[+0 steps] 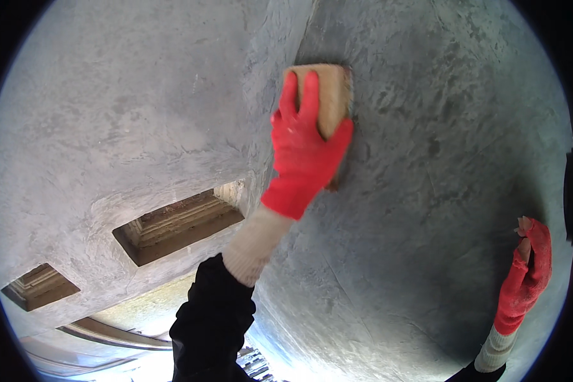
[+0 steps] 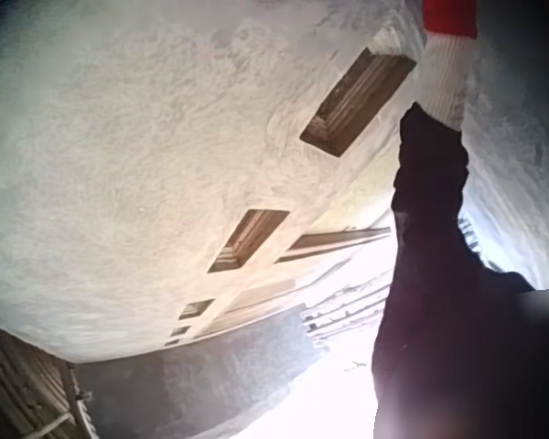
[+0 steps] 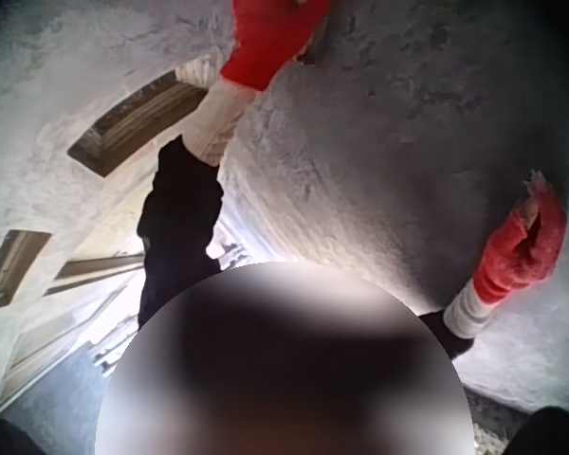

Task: The person uses a wooden block to smooth a concrete wall by rubbing the surface in circular and sweeping motions.

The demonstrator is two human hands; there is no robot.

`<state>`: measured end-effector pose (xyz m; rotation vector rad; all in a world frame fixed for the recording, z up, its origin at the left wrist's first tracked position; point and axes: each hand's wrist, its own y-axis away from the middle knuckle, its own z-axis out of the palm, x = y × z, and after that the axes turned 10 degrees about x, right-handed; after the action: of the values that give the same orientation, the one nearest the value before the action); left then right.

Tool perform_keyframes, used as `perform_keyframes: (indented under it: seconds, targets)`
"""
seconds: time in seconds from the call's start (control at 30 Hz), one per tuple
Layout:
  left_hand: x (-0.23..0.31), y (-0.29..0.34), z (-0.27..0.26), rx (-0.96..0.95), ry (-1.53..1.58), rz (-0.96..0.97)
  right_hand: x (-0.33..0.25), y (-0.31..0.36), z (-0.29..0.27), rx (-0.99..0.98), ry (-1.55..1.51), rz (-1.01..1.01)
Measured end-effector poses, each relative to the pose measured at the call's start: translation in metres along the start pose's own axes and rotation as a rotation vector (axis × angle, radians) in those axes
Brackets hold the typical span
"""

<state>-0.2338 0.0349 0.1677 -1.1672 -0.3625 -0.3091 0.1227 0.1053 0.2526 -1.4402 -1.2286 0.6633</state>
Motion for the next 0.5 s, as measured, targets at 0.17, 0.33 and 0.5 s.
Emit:
perform_keyframes:
  seconds: [0.17, 0.33, 0.5]
  targets:
    - [0.031, 0.066, -0.044, -0.307, 0.077, 0.293, 0.003, 0.002, -0.005, -0.008, 0.015, -0.015]
    - [-0.025, 0.057, -0.029, -0.104, -0.063, -0.162, 0.001, 0.005, -0.004, -0.008, 0.015, 0.035]
    - [0.02, 0.096, -0.044, -0.267, 0.078, 0.261, 0.006, 0.004, -0.004, -0.016, 0.033, 0.031]
